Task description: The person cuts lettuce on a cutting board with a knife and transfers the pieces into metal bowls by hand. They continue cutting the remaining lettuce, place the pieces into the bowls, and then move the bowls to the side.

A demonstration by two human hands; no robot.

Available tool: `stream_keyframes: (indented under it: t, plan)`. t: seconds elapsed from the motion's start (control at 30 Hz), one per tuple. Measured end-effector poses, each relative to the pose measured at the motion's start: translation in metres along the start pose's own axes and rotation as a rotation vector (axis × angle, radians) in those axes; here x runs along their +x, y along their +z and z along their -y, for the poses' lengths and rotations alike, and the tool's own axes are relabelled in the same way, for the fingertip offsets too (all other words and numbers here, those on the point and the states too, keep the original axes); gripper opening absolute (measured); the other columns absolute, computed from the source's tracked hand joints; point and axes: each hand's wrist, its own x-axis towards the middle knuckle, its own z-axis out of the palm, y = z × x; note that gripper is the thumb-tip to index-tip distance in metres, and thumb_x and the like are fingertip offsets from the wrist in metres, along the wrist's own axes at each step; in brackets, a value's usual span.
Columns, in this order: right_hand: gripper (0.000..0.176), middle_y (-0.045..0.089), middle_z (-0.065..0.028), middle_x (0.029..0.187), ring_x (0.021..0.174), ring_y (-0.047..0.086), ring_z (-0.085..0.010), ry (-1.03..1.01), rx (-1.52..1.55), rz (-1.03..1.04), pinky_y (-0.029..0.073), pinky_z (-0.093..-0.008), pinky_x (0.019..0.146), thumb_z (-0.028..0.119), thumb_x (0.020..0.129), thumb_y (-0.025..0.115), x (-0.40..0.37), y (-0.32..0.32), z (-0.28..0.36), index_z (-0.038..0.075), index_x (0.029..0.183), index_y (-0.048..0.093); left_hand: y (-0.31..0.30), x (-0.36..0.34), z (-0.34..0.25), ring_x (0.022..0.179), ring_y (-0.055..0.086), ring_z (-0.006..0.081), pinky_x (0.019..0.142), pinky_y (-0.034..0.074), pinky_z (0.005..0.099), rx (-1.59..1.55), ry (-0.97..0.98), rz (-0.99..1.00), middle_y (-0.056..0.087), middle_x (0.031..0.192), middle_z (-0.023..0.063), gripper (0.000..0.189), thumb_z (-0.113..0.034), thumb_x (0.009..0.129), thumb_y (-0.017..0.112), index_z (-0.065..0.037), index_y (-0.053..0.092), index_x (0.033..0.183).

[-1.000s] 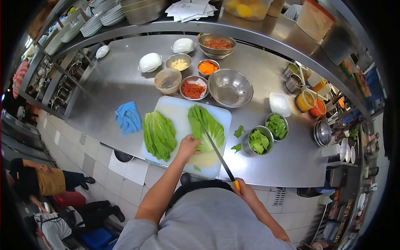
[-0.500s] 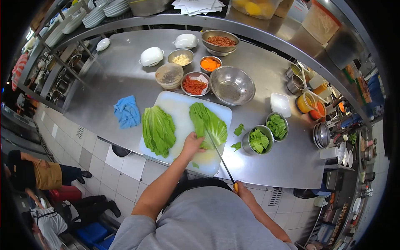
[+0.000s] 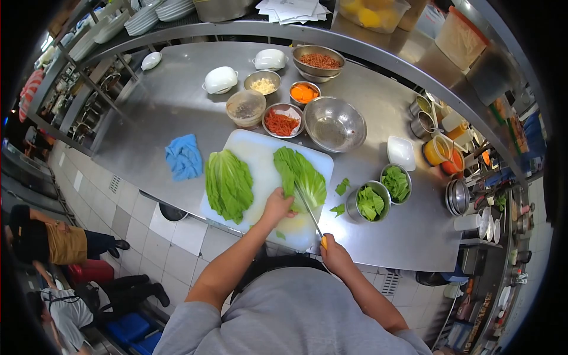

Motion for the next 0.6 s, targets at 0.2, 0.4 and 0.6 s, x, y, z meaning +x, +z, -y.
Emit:
stream_keyframes:
  t: [0.2, 0.4, 0.6]
  plan:
    - [0.043, 0.073, -0.0364, 0.109, 0.104, 0.071, -0.0558, 0.01, 0.13, 0.043, 0.055, -0.0609, 0.09, 0.025, 0.109, 0.059, 0.015, -0.016, 0.016, 0.002, 0.142, 0.045, -0.002, -0.01, -0.006, 0.078, 0.078, 0.0267, 0.06, 0.066, 0.034, -0.126, -0.038, -0.029, 0.072, 0.112, 0.017, 0.027, -0.01, 0.108, 0.063, 0.002, 0.051, 0.129]
    - [0.046, 0.073, -0.0366, 0.113, 0.107, 0.071, -0.0561, 0.027, 0.202, 0.013, 0.056, -0.0581, 0.091, 0.03, 0.111, 0.059, 0.008, -0.004, 0.003, 0.002, 0.144, 0.044, -0.011, -0.017, 0.007, 0.08, 0.079, 0.0278, 0.059, 0.066, 0.0344, -0.183, -0.039, 0.009, 0.073, 0.114, 0.0188, 0.032, -0.013, 0.109, 0.063, 0.002, 0.048, 0.132]
    - [0.047, 0.073, -0.0357, 0.114, 0.107, 0.071, -0.0552, 0.011, 0.144, 0.024, 0.057, -0.0594, 0.092, 0.031, 0.11, 0.059, 0.012, -0.008, 0.01, 0.005, 0.147, 0.045, -0.011, -0.018, 0.002, 0.078, 0.079, 0.0275, 0.058, 0.065, 0.0337, -0.146, -0.07, 0.012, 0.073, 0.115, 0.0196, 0.033, -0.014, 0.109, 0.064, 0.003, 0.049, 0.132]
